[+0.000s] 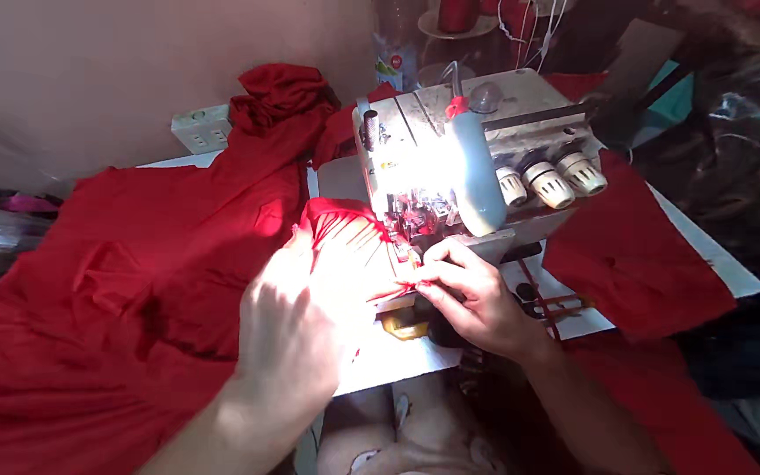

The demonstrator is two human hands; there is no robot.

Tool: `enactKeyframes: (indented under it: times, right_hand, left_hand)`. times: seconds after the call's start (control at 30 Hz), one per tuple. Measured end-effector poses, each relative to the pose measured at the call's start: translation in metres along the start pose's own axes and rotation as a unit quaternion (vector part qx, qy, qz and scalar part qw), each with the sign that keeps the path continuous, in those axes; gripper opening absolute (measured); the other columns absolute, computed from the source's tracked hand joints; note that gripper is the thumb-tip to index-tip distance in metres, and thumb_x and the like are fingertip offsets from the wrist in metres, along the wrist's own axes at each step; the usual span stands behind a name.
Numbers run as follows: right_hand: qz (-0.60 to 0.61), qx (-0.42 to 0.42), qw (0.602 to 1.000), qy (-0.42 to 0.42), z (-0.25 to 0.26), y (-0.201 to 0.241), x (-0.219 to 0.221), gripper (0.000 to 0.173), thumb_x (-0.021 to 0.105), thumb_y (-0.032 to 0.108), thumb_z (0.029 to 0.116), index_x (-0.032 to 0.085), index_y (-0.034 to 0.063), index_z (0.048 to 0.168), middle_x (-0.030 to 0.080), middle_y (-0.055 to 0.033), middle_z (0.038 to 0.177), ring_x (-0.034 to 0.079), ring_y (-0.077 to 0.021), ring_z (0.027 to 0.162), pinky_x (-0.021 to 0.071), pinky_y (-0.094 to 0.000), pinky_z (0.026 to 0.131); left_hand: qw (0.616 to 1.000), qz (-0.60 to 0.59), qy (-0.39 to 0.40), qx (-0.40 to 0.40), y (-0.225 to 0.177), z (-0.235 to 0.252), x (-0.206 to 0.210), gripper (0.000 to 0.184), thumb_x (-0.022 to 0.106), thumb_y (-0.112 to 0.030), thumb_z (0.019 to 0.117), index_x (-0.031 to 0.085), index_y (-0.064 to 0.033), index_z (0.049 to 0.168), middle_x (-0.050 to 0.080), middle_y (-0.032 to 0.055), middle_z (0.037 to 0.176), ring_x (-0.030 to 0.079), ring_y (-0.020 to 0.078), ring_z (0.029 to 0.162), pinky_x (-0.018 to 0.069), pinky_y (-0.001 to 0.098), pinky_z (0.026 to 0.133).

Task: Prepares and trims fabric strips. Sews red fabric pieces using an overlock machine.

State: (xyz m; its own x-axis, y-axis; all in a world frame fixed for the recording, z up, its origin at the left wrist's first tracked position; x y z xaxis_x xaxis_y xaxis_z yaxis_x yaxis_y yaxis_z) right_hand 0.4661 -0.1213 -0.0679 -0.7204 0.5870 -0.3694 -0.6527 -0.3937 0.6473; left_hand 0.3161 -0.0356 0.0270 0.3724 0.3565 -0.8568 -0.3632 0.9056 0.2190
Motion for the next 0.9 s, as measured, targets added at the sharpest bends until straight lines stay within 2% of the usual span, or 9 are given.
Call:
enactKeyframes:
  times: [0.13,0.23,0.37,0.57,0.67,0.73,0.77,0.83,0.9]
  right_hand:
    - [0.030,-0.002,0.999,-0.019,-0.012,-0.002,-0.004,0.018,0.061,0.010,0.0958,0.077,0.0028,0.099,0.065,-0.0094,0.101,0.060,-0.0012,0.097,0.0477,-0.0103,0.087]
    - [0.041,-0.025,0.998,-0.030,-0.021,-0.001,-0.005,0.016,0.064,0.009,0.0954,0.078,0.0059,0.101,0.063,-0.0112,0.099,0.058,0.0000,0.089,0.0464,-0.0086,0.080]
    - [0.047,-0.033,0.998,-0.029,-0.023,0.000,-0.006,0.014,0.066,0.008,0.0942,0.079,0.0071,0.101,0.064,-0.0111,0.100,0.059,-0.0006,0.090,0.0484,-0.0098,0.082]
    - [0.030,-0.037,0.999,-0.024,-0.016,0.000,-0.001,0.014,0.066,0.012,0.0943,0.078,0.0033,0.093,0.065,-0.0141,0.099,0.059,-0.0017,0.084,0.0484,-0.0107,0.076]
    - [-0.010,-0.033,0.999,-0.021,-0.010,0.001,-0.001,0.016,0.065,0.013,0.0944,0.078,0.0042,0.093,0.067,-0.0140,0.098,0.062,-0.0055,0.085,0.0497,-0.0135,0.076]
    - [-0.026,-0.025,0.999,-0.015,-0.007,0.001,-0.001,0.018,0.063,0.015,0.0950,0.078,0.0046,0.094,0.067,-0.0136,0.098,0.062,-0.0072,0.084,0.0503,-0.0157,0.073]
    - [-0.032,-0.018,0.999,-0.012,-0.006,0.001,-0.001,0.019,0.062,0.016,0.0950,0.078,0.0051,0.094,0.067,-0.0127,0.098,0.061,-0.0069,0.082,0.0499,-0.0162,0.071]
    - [-0.050,-0.010,0.999,-0.002,-0.004,0.003,-0.001,0.020,0.060,0.016,0.0956,0.078,0.0060,0.096,0.066,-0.0109,0.099,0.060,-0.0072,0.078,0.0497,-0.0185,0.068]
    - [-0.105,-0.016,0.994,-0.007,-0.001,0.013,0.000,0.022,0.058,0.016,0.0964,0.077,0.0048,0.100,0.068,-0.0129,0.099,0.060,-0.0124,0.067,0.0500,-0.0255,0.059]
  left_hand:
    - [0.993,-0.107,-0.044,0.033,-0.055,-0.019,-0.004,0.025,0.060,-0.023,0.0941,0.077,-0.0061,0.089,0.073,0.0105,0.081,0.070,0.0270,0.074,0.0548,0.0395,0.063]
    - [0.987,-0.100,-0.117,0.049,-0.090,-0.038,0.014,0.023,0.056,-0.005,0.0927,0.074,-0.0036,0.079,0.064,0.0058,0.068,0.055,0.0186,0.059,0.0408,0.0307,0.057]
    - [0.990,-0.051,-0.126,0.040,-0.089,-0.041,0.027,0.023,0.055,-0.006,0.0935,0.074,-0.0014,0.083,0.063,0.0064,0.068,0.054,0.0188,0.058,0.0386,0.0307,0.055]
    - [0.991,-0.046,-0.127,0.017,-0.067,-0.024,0.032,0.023,0.056,-0.011,0.0919,0.069,-0.0026,0.074,0.064,0.0089,0.065,0.062,0.0230,0.056,0.0440,0.0339,0.047]
    - [0.991,-0.118,-0.015,0.059,-0.027,-0.014,0.023,0.032,0.049,-0.026,0.0954,0.074,-0.0079,0.087,0.070,0.0095,0.077,0.070,0.0271,0.069,0.0512,0.0429,0.054]
    - [0.978,-0.134,0.155,0.030,0.022,-0.003,0.021,0.030,0.057,-0.030,0.0941,0.074,-0.0078,0.084,0.067,0.0099,0.071,0.069,0.0302,0.070,0.0528,0.0517,0.060]
    - [0.962,-0.132,0.239,-0.003,0.051,0.001,0.026,0.025,0.062,-0.026,0.0962,0.073,-0.0065,0.084,0.067,0.0107,0.072,0.069,0.0315,0.074,0.0517,0.0558,0.071]
    - [0.951,-0.129,0.280,-0.033,0.107,-0.003,0.039,0.024,0.064,-0.028,0.0960,0.075,-0.0086,0.087,0.072,0.0079,0.078,0.070,0.0282,0.084,0.0436,0.0587,0.097]
    - [0.959,-0.166,0.228,-0.032,0.140,-0.010,0.027,0.028,0.066,-0.033,0.0918,0.077,-0.0075,0.088,0.073,0.0068,0.084,0.070,0.0285,0.096,0.0383,0.0616,0.108]
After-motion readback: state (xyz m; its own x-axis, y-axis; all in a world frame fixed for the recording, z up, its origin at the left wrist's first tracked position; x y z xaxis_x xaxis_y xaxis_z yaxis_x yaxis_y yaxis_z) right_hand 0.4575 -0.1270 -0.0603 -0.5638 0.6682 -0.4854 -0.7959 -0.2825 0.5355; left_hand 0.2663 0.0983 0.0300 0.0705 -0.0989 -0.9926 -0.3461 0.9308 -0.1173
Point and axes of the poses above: each hand's wrist, its own z-axis towards the middle knuckle, its own x-axis out of the palm, y = z × x, the point moved 5 cm from there along z, towards the middle knuckle
